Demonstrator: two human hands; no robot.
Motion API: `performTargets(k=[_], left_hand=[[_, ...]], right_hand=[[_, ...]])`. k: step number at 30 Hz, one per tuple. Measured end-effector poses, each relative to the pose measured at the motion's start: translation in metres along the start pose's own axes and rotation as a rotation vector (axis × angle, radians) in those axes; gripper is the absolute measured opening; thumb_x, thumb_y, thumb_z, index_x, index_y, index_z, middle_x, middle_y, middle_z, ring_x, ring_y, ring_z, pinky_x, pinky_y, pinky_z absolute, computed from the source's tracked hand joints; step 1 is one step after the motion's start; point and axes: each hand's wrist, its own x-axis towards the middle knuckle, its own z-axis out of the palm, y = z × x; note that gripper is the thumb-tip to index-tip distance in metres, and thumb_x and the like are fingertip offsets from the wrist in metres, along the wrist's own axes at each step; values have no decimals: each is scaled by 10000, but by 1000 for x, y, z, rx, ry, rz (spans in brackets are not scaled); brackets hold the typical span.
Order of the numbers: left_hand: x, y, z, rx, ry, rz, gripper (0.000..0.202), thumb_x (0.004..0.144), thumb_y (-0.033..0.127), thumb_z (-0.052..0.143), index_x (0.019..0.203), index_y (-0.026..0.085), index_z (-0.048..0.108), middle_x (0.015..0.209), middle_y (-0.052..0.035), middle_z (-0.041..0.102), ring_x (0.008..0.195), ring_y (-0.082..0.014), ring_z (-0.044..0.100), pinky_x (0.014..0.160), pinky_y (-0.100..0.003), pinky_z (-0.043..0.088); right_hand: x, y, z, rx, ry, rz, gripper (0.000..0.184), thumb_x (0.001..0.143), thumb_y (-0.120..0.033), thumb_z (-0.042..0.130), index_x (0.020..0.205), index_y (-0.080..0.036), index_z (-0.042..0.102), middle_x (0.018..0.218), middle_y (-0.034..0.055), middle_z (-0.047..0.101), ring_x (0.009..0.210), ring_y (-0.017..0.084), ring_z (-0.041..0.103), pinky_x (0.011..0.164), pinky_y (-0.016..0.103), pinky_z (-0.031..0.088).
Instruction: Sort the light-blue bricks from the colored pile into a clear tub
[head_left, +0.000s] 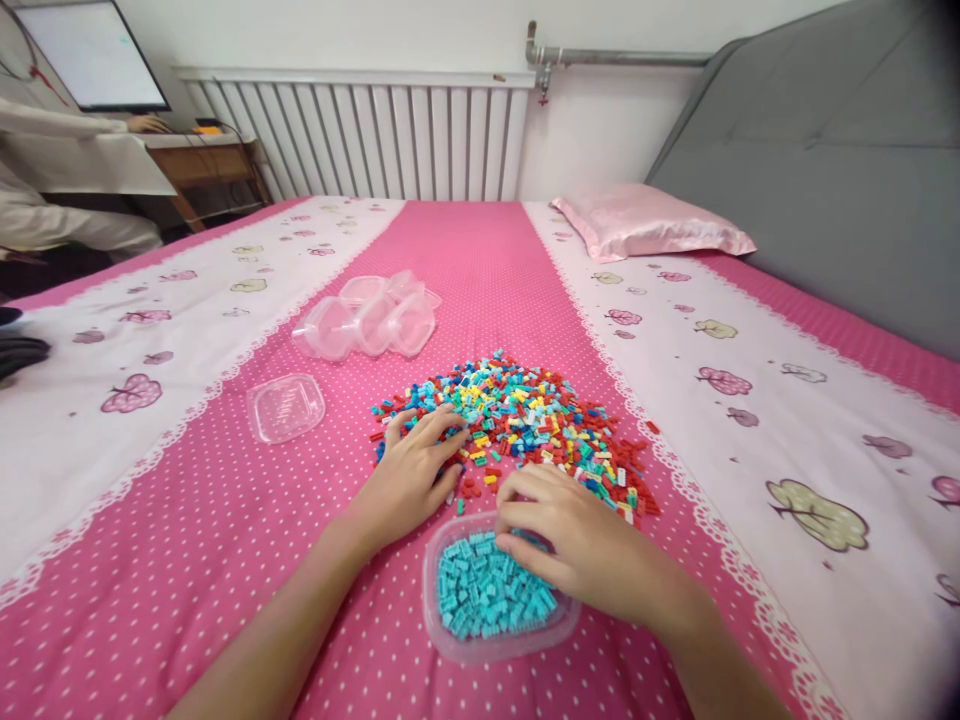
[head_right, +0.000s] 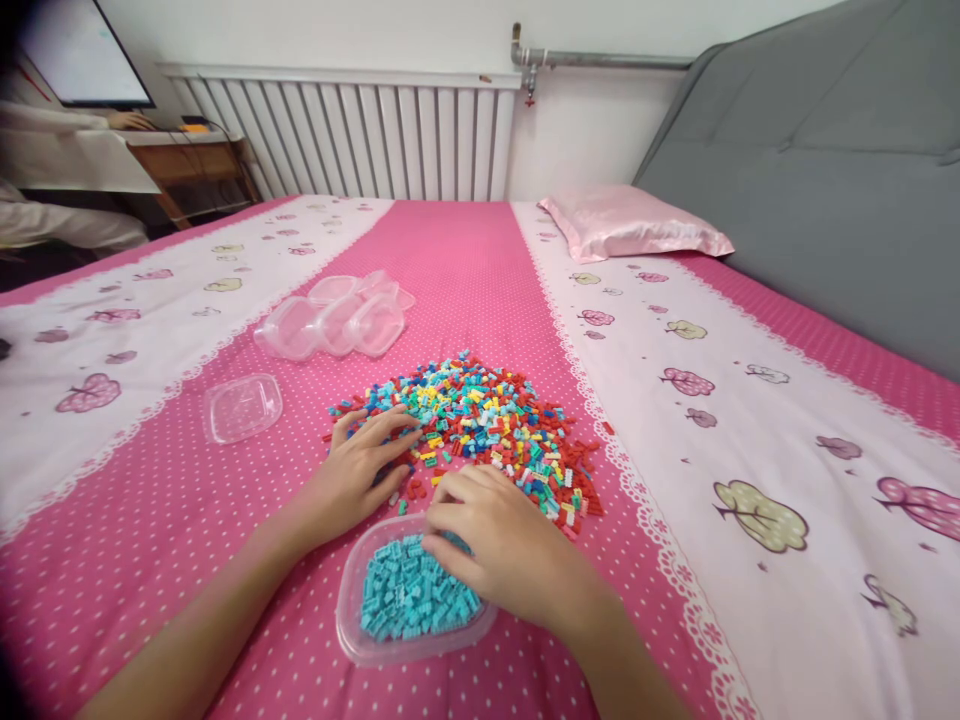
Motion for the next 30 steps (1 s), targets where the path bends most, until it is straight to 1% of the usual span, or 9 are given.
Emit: performTargets(k=[2, 5, 9, 11, 13, 16, 22, 26, 30], left_hand=[[0, -1, -1, -55, 9, 5, 368, 942, 183, 491, 1286, 228, 615, 1379, -92, 562, 1307, -290, 491, 1133, -540, 232], [-1, 0, -3, -180, 33, 10, 388, 938, 178, 503, 1303, 252, 613, 1396, -86, 544, 1305, -287, 488, 1131, -529, 274], [-2, 4, -9, -483, 30, 37, 442, 952, 214, 529, 1384, 304, 547, 1468, -85, 454, 1357, -280, 434, 1142, -496, 328], [-2, 7, -14, -629, -7, 68, 442, 964, 248, 535, 1395, 343, 533, 1488, -68, 430, 1379, -275, 411, 1152, -484, 331], [-1, 9, -20, -728, -62, 102, 443, 968, 292, 545, 1404, 367, 522, 1491, -56, 430, 1386, -282, 399, 1165, -495, 315], [-1, 11, -25, -818, -155, 153, 462, 967, 365, 548, 1427, 364, 499, 1493, -61, 429, 1386, -299, 390, 1170, -512, 302], [0, 16, -26, -902, -234, 235, 476, 966, 403, 547, 1436, 362, 488, 1478, -69, 441, 1374, -304, 407, 1166, -523, 300], [0, 16, -26, -930, -233, 246, 484, 961, 391, 561, 1438, 357, 486, 1491, -70, 439, 1375, -305, 415, 1160, -521, 308], [-1, 15, -26, -935, -223, 223, 457, 955, 395, 571, 1406, 334, 532, 1485, -76, 466, 1353, -309, 450, 1148, -513, 330]], right_hand=[[-1, -2, -2, 77, 50, -13, 122, 979, -251, 587, 876, -203, 633, 1044, 13, 591, 1013, 173, 535, 909, 331, 401], [-2, -4, -5, 205, 180, -4, 121, 980, -240, 572, 874, -212, 624, 1132, 9, 573, 1052, 158, 548, 918, 304, 410], [-1, 4, -5, 242, 408, 113, 145, 994, -213, 505, 883, -215, 599, 971, 3, 605, 940, 155, 585, 838, 299, 437], [0, 12, -2, 198, 513, 185, 107, 979, -189, 506, 959, -220, 607, 956, 6, 623, 916, 164, 598, 820, 307, 449], [2, 20, 2, 179, 568, 233, 169, 957, -161, 518, 1085, -228, 605, 988, 11, 642, 905, 164, 614, 821, 311, 466], [4, 23, 5, 221, 580, 252, 292, 933, -146, 541, 1206, -236, 592, 1004, 10, 671, 878, 160, 641, 830, 317, 493], [5, 15, 1, 205, 579, 218, 133, 919, -190, 588, 957, -248, 701, 969, -12, 733, 914, 174, 679, 836, 330, 505], [5, 14, 0, 211, 611, 213, 121, 895, -192, 601, 922, -240, 709, 915, -20, 744, 847, 162, 695, 778, 310, 521], [5, 15, 1, 223, 625, 230, 108, 876, -206, 610, 902, -225, 713, 874, -20, 746, 774, 153, 699, 743, 304, 523]])
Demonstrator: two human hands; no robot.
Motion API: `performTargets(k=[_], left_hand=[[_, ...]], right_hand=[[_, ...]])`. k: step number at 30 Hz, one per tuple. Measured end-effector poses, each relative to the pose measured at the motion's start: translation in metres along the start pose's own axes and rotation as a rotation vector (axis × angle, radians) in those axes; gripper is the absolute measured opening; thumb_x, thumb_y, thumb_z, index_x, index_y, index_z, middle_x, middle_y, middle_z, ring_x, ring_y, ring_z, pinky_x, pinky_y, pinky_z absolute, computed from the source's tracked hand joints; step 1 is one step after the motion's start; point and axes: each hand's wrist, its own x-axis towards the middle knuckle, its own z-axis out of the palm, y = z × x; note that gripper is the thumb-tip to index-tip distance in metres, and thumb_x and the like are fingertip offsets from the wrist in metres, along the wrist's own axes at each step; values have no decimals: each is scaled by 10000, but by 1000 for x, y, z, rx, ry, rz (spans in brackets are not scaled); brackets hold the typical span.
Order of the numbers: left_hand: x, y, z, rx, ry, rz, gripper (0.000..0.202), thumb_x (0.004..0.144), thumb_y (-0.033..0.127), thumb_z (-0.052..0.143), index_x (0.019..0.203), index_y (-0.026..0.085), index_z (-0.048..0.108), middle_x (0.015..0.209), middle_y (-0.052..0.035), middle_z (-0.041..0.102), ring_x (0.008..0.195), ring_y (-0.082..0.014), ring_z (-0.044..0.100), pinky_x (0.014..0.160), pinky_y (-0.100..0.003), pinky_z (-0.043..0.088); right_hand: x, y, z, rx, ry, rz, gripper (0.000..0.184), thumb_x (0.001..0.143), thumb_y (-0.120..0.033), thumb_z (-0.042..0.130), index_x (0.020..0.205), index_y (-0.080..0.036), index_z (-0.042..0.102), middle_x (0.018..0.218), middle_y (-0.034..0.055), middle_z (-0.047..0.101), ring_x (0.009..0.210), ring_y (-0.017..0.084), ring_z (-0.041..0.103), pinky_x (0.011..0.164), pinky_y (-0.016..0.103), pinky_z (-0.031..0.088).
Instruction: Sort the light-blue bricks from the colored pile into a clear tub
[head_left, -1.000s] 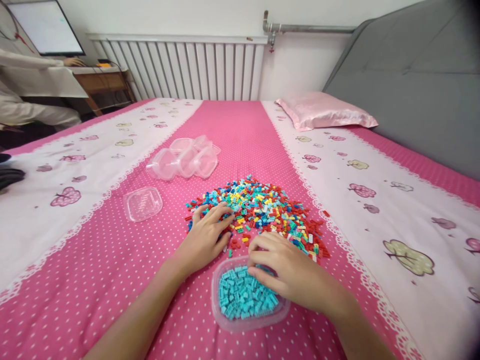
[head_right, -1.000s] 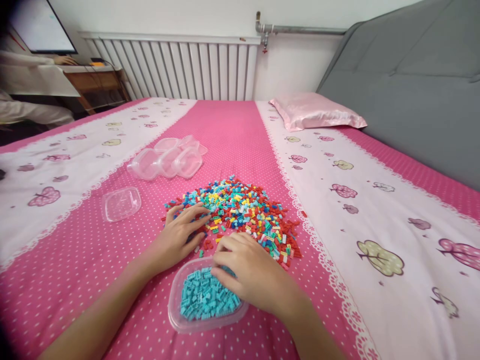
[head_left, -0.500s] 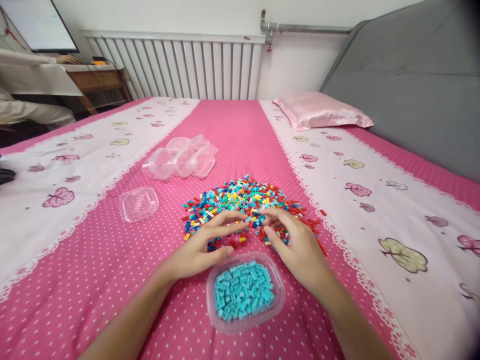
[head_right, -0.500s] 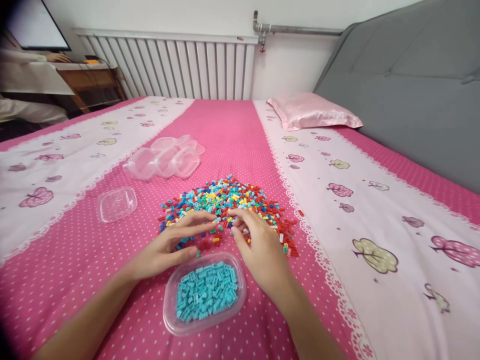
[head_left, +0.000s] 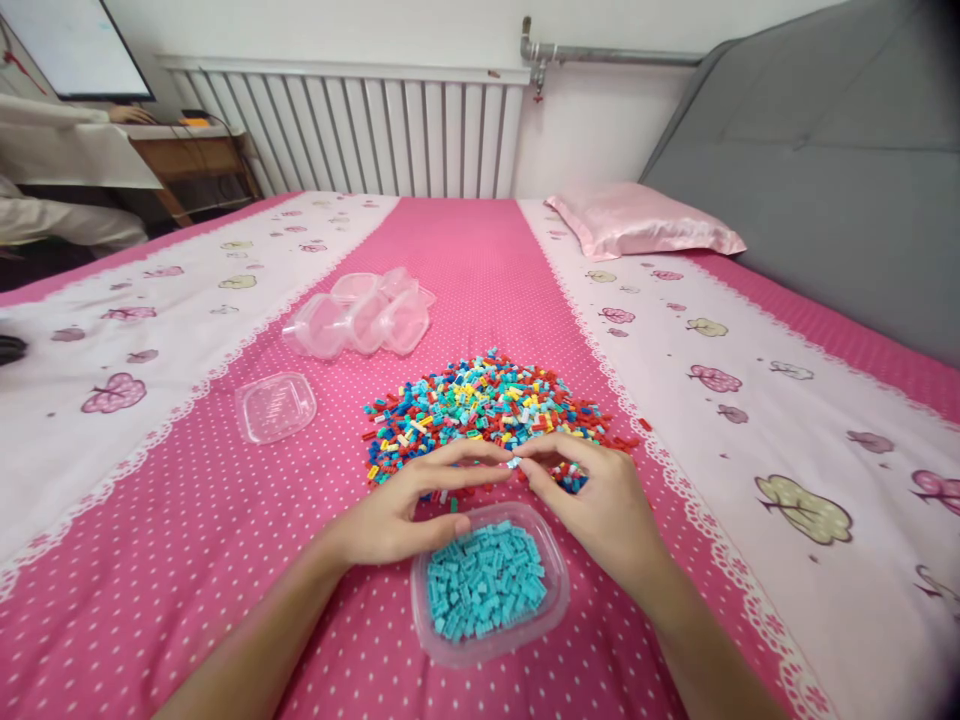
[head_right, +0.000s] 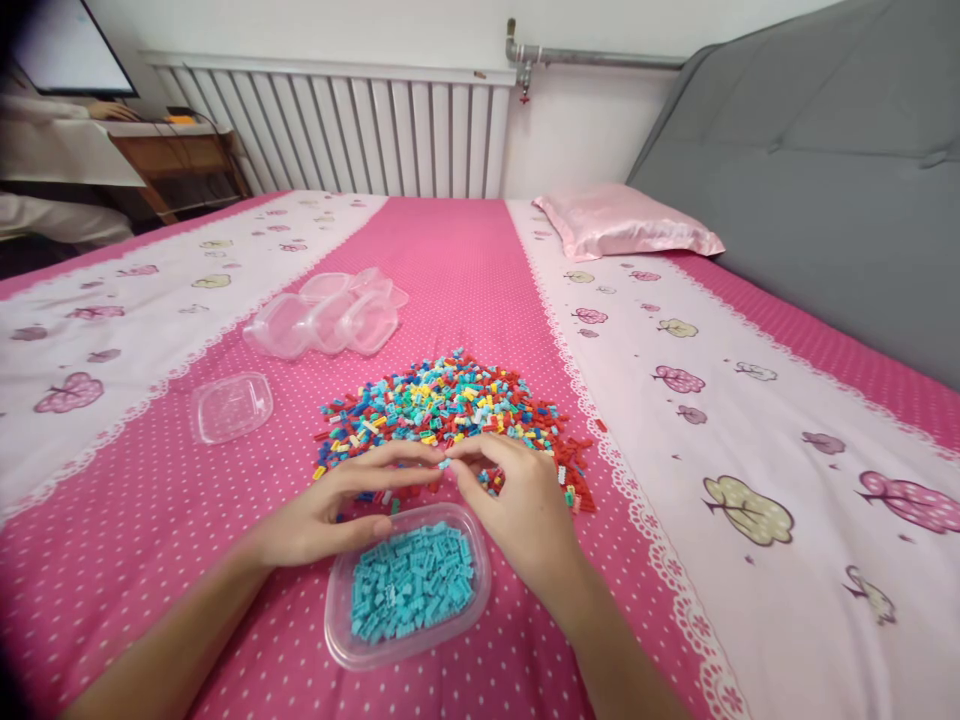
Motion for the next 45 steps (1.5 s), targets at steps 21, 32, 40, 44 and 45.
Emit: performTargets(k=[21, 32, 40, 44, 45], left_hand=[[2, -12, -1, 200, 592, -209, 195, 940, 247, 513, 924, 180, 696, 882, -36, 715, 845, -180, 657, 776, -277, 482], [0, -19, -6, 182, 836, -277, 158, 909, 279, 542, 896, 178, 663, 836, -17, 674, 816, -182, 626, 764, -275, 458], [0, -20, -6, 209, 821, -262, 151, 900, 277, 548, 888, 182, 665, 834, -16, 687, 814, -186, 634, 763, -275, 468], [-1, -22, -5, 231, 793, -258, 156, 906, 268, 539, 896, 182, 669, 848, -19, 696, 815, -183, 635, 767, -274, 466], [-2, -22, -4, 243, 780, -255, 157, 910, 260, 534, 902, 182, 670, 853, -19, 696, 817, -180, 635, 767, -272, 464]], right_hand=[[-15, -27, -11, -285, -476, -222, 154, 768, -100, 788, 775, -243, 731, 827, 9, 503, 844, 187, 485, 707, 302, 368], [-19, -20, -1, -406, -458, -322, 199, 725, -95, 811, 650, -224, 678, 782, 8, 504, 784, 181, 467, 671, 301, 329], [-20, -18, 1, -372, -450, -239, 242, 687, -63, 828, 666, -200, 630, 827, -1, 526, 842, 186, 488, 706, 297, 352], [-20, -22, -6, -300, -503, -182, 242, 717, -58, 817, 736, -205, 625, 881, -8, 544, 907, 190, 504, 755, 301, 372], [-18, -23, -9, -272, -526, -161, 224, 745, -72, 807, 762, -211, 631, 900, -9, 549, 924, 189, 505, 771, 303, 378]])
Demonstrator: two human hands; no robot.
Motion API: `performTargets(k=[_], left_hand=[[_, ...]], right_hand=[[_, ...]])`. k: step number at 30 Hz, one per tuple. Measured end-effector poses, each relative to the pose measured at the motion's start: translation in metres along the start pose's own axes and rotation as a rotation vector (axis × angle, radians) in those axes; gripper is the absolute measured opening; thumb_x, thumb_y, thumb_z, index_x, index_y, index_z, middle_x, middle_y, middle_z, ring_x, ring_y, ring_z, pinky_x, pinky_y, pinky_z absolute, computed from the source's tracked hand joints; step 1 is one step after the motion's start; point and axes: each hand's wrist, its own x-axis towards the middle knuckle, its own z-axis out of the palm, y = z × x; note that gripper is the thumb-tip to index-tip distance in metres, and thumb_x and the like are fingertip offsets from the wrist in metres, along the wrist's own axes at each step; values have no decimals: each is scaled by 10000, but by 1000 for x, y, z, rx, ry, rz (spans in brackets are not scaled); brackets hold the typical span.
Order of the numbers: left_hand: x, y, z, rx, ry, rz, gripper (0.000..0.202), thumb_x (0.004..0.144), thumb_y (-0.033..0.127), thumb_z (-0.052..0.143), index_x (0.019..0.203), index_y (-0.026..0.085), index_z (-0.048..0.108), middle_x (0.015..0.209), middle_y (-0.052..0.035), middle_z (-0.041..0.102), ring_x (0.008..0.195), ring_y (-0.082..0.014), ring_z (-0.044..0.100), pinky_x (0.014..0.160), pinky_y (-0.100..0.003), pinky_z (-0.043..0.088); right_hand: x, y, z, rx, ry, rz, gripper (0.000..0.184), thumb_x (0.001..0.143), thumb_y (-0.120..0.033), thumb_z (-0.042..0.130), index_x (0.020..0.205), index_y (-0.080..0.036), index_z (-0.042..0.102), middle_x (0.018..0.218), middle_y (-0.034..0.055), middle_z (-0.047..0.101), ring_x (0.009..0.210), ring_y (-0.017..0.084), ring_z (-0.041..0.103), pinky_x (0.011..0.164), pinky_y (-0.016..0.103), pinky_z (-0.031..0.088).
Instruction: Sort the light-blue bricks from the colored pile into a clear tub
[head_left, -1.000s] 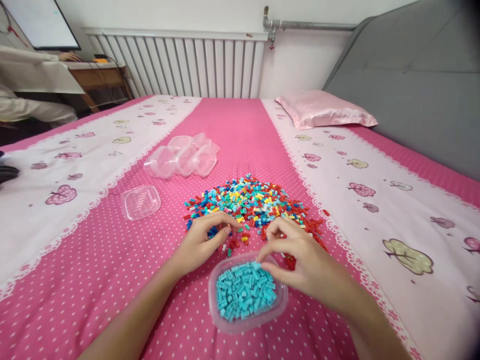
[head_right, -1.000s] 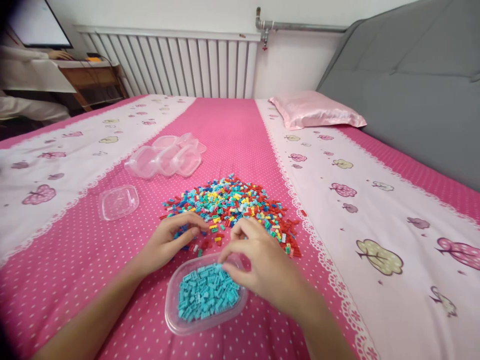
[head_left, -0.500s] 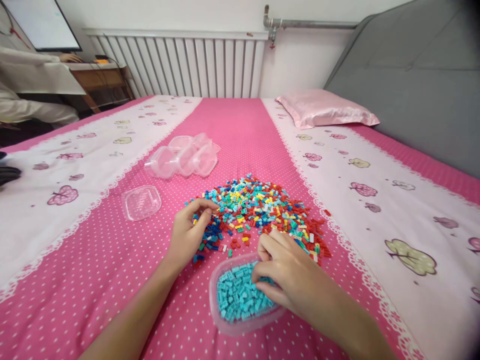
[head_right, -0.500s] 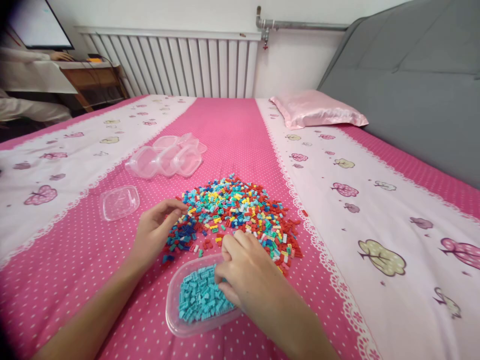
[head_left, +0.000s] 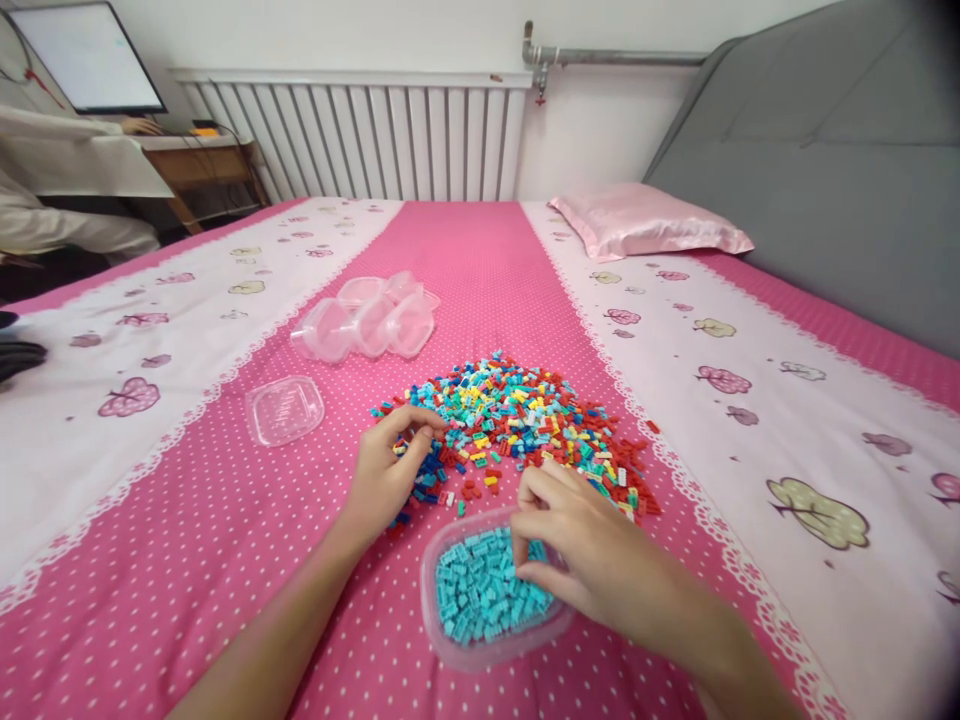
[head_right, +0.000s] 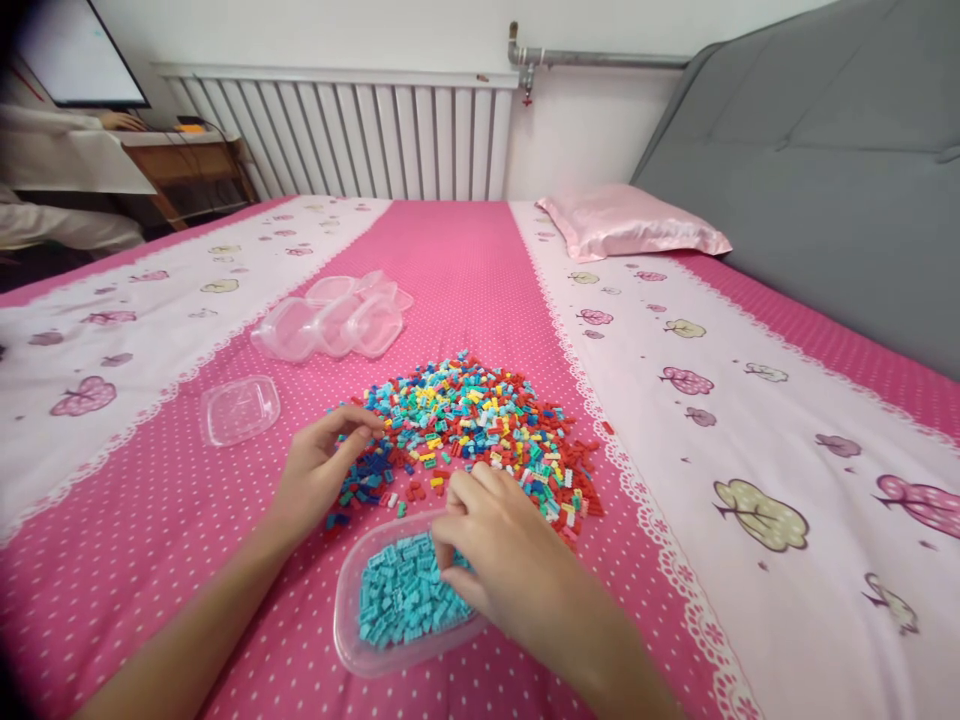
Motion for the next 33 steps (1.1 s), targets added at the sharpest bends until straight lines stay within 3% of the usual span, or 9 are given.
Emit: performTargets(k=[6, 11, 14, 16, 21, 24, 28, 30, 33], left_hand=[[-3, 2, 4, 27, -47, 65, 179, 906, 239, 508, 899, 175, 675, 839, -31, 693, 810, -180, 645, 752, -277, 465], [-13, 4, 1, 9, -11, 75, 183, 891, 260, 508, 859, 186, 673, 822, -37, 690, 787, -184, 649, 743, -288, 484], [-21, 1, -3, 11, 36, 79, 185, 894, 271, 497, 855, 194, 662, 799, -31, 679, 772, -187, 644, 729, -289, 488], [-26, -3, -5, 12, 87, 67, 187, 903, 270, 478, 860, 196, 644, 815, -32, 671, 786, -191, 635, 745, -296, 489], [-40, -14, -13, -6, 167, -5, 196, 937, 303, 440, 920, 199, 606, 819, -26, 646, 777, -197, 623, 726, -302, 497], [-53, -17, -25, -7, 144, -31, 214, 947, 310, 432, 964, 196, 612, 860, -39, 658, 806, -206, 636, 746, -318, 511], [-71, -17, -41, 33, 98, -29, 183, 902, 284, 509, 954, 195, 660, 945, -64, 679, 915, -237, 635, 844, -365, 503], [-77, -17, -44, 58, 97, -39, 182, 888, 265, 512, 953, 191, 666, 945, -70, 680, 907, -244, 629, 841, -378, 498], [-81, -19, -43, 77, 83, -62, 196, 888, 276, 500, 959, 183, 657, 930, -74, 682, 875, -245, 630, 809, -380, 503]], right_hand=[[8, 13, -12, 268, -22, 30, 77, 927, -170, 646, 877, -228, 650, 953, 4, 571, 961, 171, 542, 853, 309, 426], [21, 23, 7, 452, 236, 40, 272, 992, -400, 520, 847, -192, 619, 829, 19, 603, 789, 173, 571, 721, 293, 450], [23, 22, 20, 541, 446, 85, 357, 993, -476, 469, 841, -187, 612, 805, 26, 626, 751, 174, 577, 707, 289, 463], [22, 19, 23, 557, 491, 99, 374, 995, -489, 453, 857, -186, 624, 819, 29, 636, 757, 176, 585, 714, 287, 468], [6, 6, 20, 529, 462, 134, 327, 1006, -458, 438, 996, -205, 646, 903, 31, 648, 862, 196, 620, 802, 309, 490], [-14, 0, 24, 515, 425, 184, 337, 1009, -473, 421, 1134, -238, 629, 1102, 60, 644, 1041, 219, 612, 947, 360, 477], [-43, 9, 46, 521, 479, 234, 379, 1003, -505, 421, 1282, -300, 575, 1348, 66, 548, 1265, 242, 505, 1078, 412, 409], [-52, 18, 60, 553, 470, 268, 437, 994, -542, 418, 1344, -306, 531, 1365, 77, 544, 1211, 251, 555, 1048, 420, 448], [-58, 28, 78, 572, 377, 215, 669, 935, -632, 486, 1491, -277, 373, 1473, 123, 462, 1292, 294, 508, 1062, 442, 446]])
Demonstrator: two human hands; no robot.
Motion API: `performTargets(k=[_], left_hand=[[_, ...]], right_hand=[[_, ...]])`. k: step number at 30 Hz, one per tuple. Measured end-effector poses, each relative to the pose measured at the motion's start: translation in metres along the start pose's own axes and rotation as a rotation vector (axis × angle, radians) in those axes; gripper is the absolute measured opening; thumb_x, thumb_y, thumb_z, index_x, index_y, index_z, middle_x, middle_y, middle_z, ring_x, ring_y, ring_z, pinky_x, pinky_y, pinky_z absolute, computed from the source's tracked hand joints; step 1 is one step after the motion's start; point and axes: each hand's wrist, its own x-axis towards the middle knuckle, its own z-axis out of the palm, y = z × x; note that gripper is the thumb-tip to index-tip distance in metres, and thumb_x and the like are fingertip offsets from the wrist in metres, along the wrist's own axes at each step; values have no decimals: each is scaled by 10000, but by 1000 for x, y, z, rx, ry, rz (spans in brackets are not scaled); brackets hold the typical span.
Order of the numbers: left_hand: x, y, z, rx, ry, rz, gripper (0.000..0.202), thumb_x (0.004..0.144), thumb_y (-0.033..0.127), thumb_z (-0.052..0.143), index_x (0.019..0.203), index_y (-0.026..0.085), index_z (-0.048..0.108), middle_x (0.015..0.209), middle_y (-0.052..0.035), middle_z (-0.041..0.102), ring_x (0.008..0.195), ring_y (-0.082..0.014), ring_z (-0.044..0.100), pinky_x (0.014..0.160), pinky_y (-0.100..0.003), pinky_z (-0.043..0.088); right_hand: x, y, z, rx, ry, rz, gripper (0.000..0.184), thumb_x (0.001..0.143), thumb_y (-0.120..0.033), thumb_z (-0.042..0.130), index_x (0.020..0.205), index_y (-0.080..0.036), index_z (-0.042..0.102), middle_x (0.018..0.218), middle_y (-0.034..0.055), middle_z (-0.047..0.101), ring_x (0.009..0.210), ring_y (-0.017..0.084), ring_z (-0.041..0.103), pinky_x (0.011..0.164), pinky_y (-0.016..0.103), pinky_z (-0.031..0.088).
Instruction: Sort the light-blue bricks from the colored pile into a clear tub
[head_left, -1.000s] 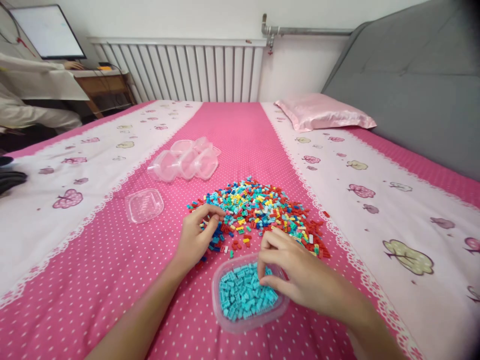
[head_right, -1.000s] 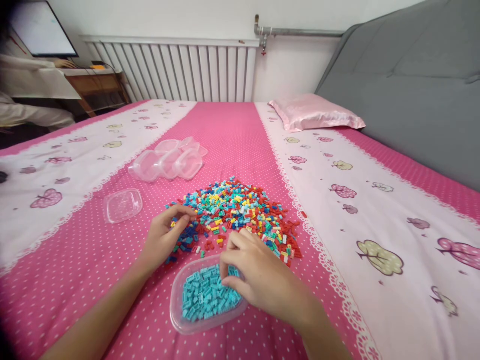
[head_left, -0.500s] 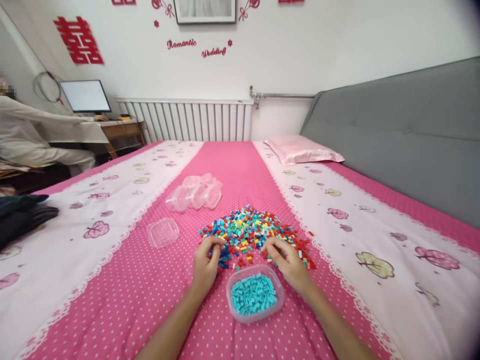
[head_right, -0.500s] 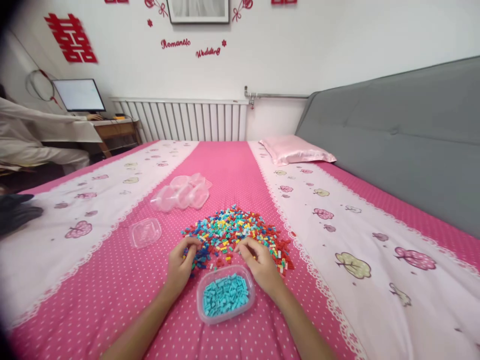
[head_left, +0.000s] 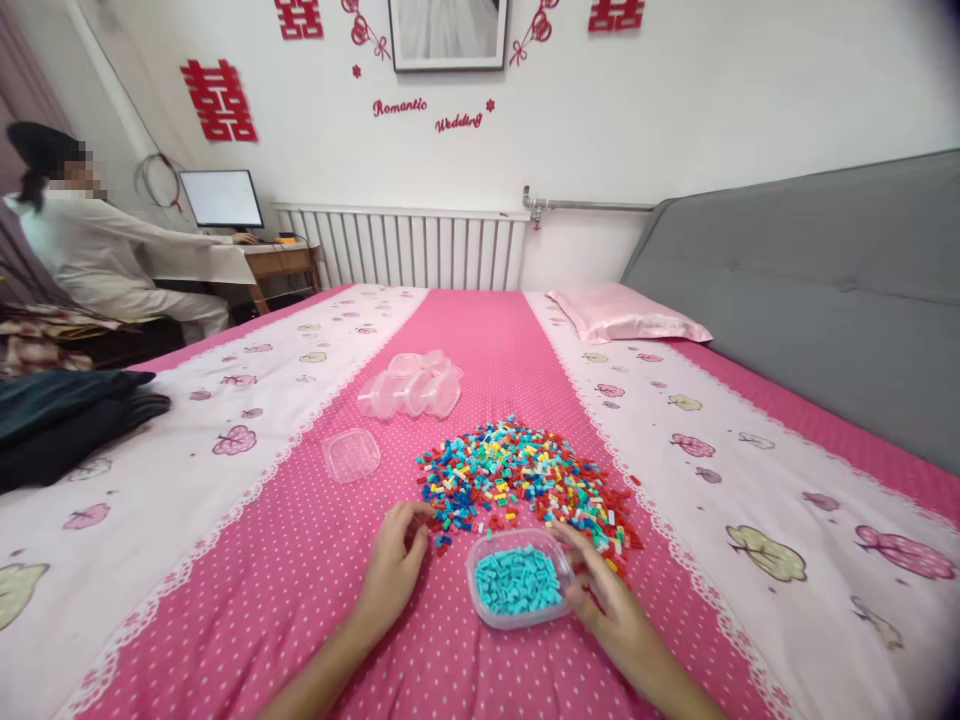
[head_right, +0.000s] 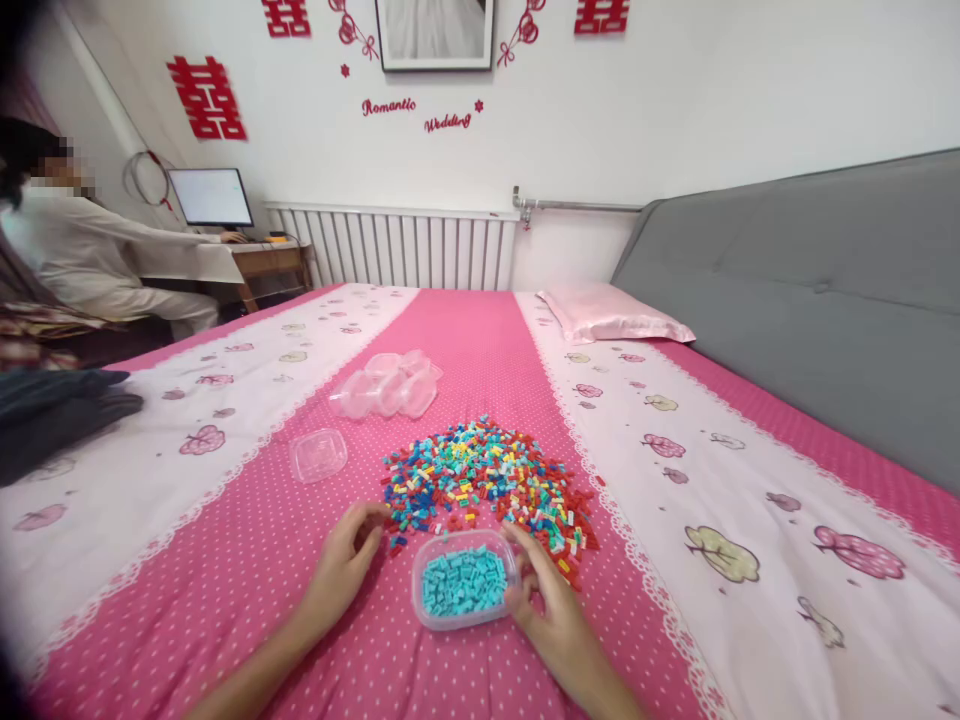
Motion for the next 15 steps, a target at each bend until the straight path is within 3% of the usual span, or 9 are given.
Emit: performTargets(k=[2, 4, 6, 9, 12, 15], left_hand=[[-3, 1, 1, 3, -14, -15, 212, 900, 307, 492, 966, 182, 650, 939, -78, 684, 880, -248, 633, 806, -382, 508], [-8, 4, 1, 19, -16, -17, 236, 929, 341, 467, 967, 187, 642, 960, -81, 683, 917, -255, 633, 832, -392, 509], [-16, 8, 0, 59, -17, 12, 258, 962, 367, 438, 969, 201, 636, 982, -78, 680, 959, -261, 627, 882, -405, 502], [-35, 11, 1, 47, -189, 89, 271, 982, 377, 446, 1160, 242, 600, 1218, -83, 642, 1120, -270, 607, 976, -400, 500], [-48, 7, 6, -8, -260, 117, 506, 973, 430, 475, 1450, 310, 356, 1463, -81, 491, 1315, -294, 511, 1080, -428, 466], [-50, 0, 12, -18, -313, 114, 781, 881, 538, 604, 1520, 316, 214, 1551, -103, 386, 1389, -342, 434, 1123, -495, 428]], right_hand=[[-3, 4, 6, -51, -45, -25, 887, 837, -675, 619, 1541, -253, 282, 1550, 138, 361, 1412, 324, 362, 1143, 475, 349], [-3, 4, 11, -121, -61, -23, 994, 765, -659, 716, 1548, -242, 269, 1573, 140, 321, 1453, 336, 280, 1182, 505, 271], [-2, 1, 18, -170, -58, -25, 897, 813, -596, 705, 1533, -242, 306, 1558, 137, 351, 1443, 327, 309, 1177, 513, 283], [0, -4, 25, -210, -17, -35, 836, 860, -496, 694, 1543, -256, 274, 1518, 124, 423, 1404, 298, 388, 1152, 480, 347], [3, -7, 28, -231, -30, -54, 882, 832, -429, 746, 1547, -282, 251, 1490, 99, 469, 1366, 284, 446, 1127, 448, 393], [6, -11, 27, -261, -23, -59, 884, 825, -365, 761, 1543, -297, 250, 1504, 79, 454, 1377, 277, 431, 1135, 444, 384]])
